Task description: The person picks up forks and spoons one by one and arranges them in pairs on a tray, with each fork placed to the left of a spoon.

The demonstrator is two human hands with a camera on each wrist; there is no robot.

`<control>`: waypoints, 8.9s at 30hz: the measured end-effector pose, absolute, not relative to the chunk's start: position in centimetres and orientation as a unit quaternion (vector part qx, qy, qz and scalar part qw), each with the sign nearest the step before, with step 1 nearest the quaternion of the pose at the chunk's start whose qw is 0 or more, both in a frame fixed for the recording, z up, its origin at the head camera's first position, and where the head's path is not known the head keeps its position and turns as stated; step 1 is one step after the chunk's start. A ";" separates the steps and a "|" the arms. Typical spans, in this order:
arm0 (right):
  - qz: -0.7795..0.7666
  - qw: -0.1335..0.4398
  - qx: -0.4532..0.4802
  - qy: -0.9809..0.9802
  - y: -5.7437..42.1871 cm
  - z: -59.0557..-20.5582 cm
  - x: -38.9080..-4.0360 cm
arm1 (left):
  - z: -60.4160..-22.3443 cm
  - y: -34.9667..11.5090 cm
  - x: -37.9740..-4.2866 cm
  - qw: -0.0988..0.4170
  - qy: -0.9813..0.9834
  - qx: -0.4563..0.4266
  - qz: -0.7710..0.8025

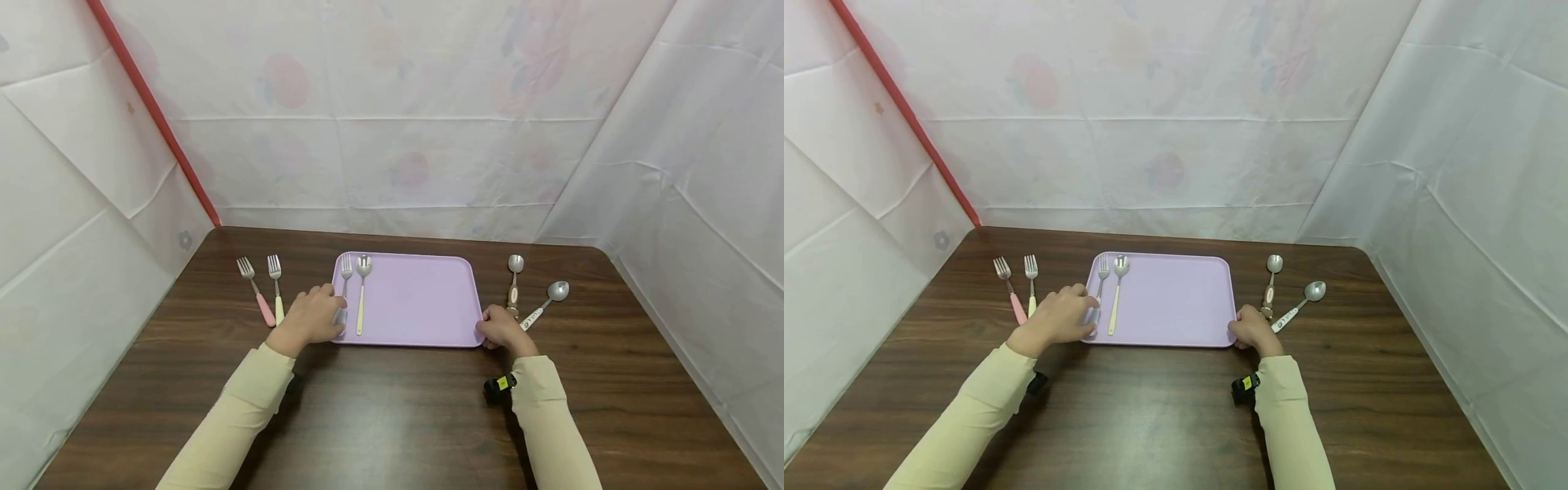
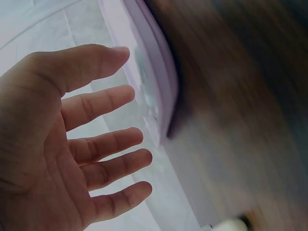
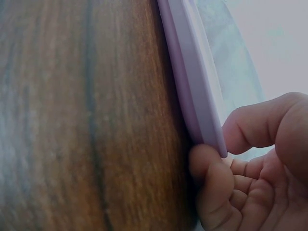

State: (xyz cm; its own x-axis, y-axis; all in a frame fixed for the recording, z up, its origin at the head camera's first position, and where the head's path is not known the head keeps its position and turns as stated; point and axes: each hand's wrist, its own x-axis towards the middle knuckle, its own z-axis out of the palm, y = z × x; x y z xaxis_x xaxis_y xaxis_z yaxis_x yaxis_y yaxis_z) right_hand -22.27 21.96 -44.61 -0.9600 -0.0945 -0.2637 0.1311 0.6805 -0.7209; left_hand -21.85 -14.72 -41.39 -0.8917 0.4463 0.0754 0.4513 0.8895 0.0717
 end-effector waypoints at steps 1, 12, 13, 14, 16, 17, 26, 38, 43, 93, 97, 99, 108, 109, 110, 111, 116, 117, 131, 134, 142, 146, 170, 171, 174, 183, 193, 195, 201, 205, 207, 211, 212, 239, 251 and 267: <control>-0.400 0.141 0.013 0.906 22.0 -44.6 -22.3 | -41.4 -15.0 -21.8 0.029 -0.972 -0.230 -0.047; -0.394 0.136 0.019 0.909 22.2 -44.7 -22.1 | -41.6 -17.7 -21.5 0.036 -0.972 -0.218 -0.076; -0.394 0.135 0.020 0.909 22.2 -44.7 -22.1 | -41.6 -17.9 -21.5 0.035 -0.972 -0.216 -0.080; -0.393 0.135 0.021 0.909 22.2 -44.7 -22.1 | -41.6 -18.1 -21.5 0.034 -0.973 -0.214 -0.082; -0.393 0.135 0.023 0.910 22.2 -44.7 -22.1 | -41.6 -18.5 -21.5 0.034 -0.974 -0.207 -0.087; -0.392 0.135 0.023 0.910 22.1 -44.7 -22.1 | -41.6 -18.7 -21.4 0.033 -0.975 -0.203 -0.088; -0.388 0.137 0.026 0.911 22.0 -44.7 -22.2 | -41.4 -20.0 -21.2 0.009 -0.984 -0.158 -0.081; -0.384 0.136 0.026 0.913 21.8 -44.6 -22.2 | -41.4 -21.0 -20.8 -0.028 -0.990 -0.109 -0.080; -0.387 0.136 0.027 0.912 21.9 -44.6 -22.1 | -41.5 -21.2 -20.7 -0.043 -0.991 -0.097 -0.085; -0.390 0.137 0.028 0.910 22.0 -44.8 -22.3 | -40.4 -21.1 -21.1 -0.071 -0.982 -0.095 -0.149; -0.389 0.136 0.030 0.911 22.0 -44.7 -22.3 | -40.6 -20.9 -21.1 -0.067 -0.981 -0.099 -0.151; -0.390 0.134 0.030 0.910 21.9 -44.7 -22.3 | -40.7 -20.8 -21.1 -0.066 -0.981 -0.098 -0.152; -0.394 0.132 0.022 0.909 21.9 -44.9 -22.3 | -41.0 -20.6 -21.0 -0.064 -0.980 -0.088 -0.167; -0.392 0.131 0.023 0.910 21.9 -44.9 -22.3 | -41.0 -20.5 -20.9 -0.063 -0.979 -0.088 -0.171; -0.391 0.130 0.023 0.911 21.9 -44.9 -22.3 | -41.0 -20.3 -20.9 -0.062 -0.979 -0.088 -0.175; -0.391 0.129 0.022 0.911 22.0 -44.9 -22.3 | -41.0 -20.2 -20.9 -0.059 -0.978 -0.090 -0.176; -0.391 0.127 0.017 0.911 22.0 -45.0 -22.4 | -41.0 -19.3 -21.0 -0.039 -0.974 -0.118 -0.190; -0.392 0.127 0.016 0.911 22.0 -45.0 -22.4 | -41.1 -19.2 -21.1 -0.033 -0.973 -0.126 -0.190; -0.394 0.130 0.021 0.910 21.7 -45.0 -22.5 | -41.8 -17.4 -21.5 0.010 -0.966 -0.155 -0.205; -0.390 0.130 0.022 0.911 21.7 -45.0 -22.5 | -41.8 -16.9 -21.7 0.006 -0.966 -0.153 -0.209; -0.391 0.129 0.021 0.911 21.5 -45.0 -22.6 | -41.9 -15.5 -21.8 0.004 -0.960 -0.164 -0.226; -0.393 0.131 0.021 0.910 21.6 -45.1 -22.6 | -41.8 -14.6 -21.8 0.002 -0.959 -0.166 -0.230; -0.394 0.139 0.019 0.908 22.0 -44.8 -22.4 | -41.6 -9.9 -22.4 -0.007 -0.943 -0.212 -0.256; -0.393 0.139 0.018 0.909 22.0 -44.9 -22.4 | -41.7 -9.8 -22.3 -0.008 -0.942 -0.213 -0.258; -0.389 0.140 0.019 0.910 22.0 -44.9 -22.5 | -42.0 -9.4 -22.3 -0.007 -0.939 -0.218 -0.265; -0.393 0.136 0.025 0.909 22.0 -44.9 -22.5 | -42.1 -8.0 -22.3 -0.006 -0.937 -0.229 -0.263; -0.405 0.140 0.022 0.903 22.1 -44.7 -22.4 | -43.7 -6.8 -23.4 -0.017 -0.923 -0.261 -0.283; -0.404 0.141 0.022 0.904 22.1 -44.7 -22.3 | -43.6 -6.6 -23.4 -0.019 -0.921 -0.266 -0.284; -0.400 0.141 0.019 0.906 22.0 -44.7 -22.4 | -42.2 -6.1 -22.5 -0.032 -0.934 -0.253 -0.249; -0.399 0.141 0.018 0.906 22.0 -44.7 -22.5 | -42.4 -6.0 -22.5 -0.030 -0.936 -0.253 -0.240; -0.398 0.141 0.017 0.906 22.0 -44.7 -22.5 | -42.6 -5.9 -22.6 -0.032 -0.936 -0.255 -0.243; -0.399 0.141 0.020 0.906 22.0 -44.7 -22.5 | -42.8 -5.7 -22.7 -0.038 -0.937 -0.253 -0.239; -0.399 0.140 0.020 0.906 22.0 -44.7 -22.5 | -42.8 -5.6 -22.7 -0.042 -0.938 -0.251 -0.236; -0.395 0.133 0.026 0.909 21.9 -44.9 -22.4 | -42.6 -5.2 -22.4 -0.058 -0.947 -0.229 -0.220; -0.396 0.129 0.026 0.909 21.7 -44.7 -22.3 | -42.6 -5.2 -22.3 -0.066 -0.944 -0.232 -0.223; -0.393 0.128 0.029 0.910 21.8 -44.8 -22.4 | -42.5 -5.4 -22.2 -0.059 -0.941 -0.236 -0.236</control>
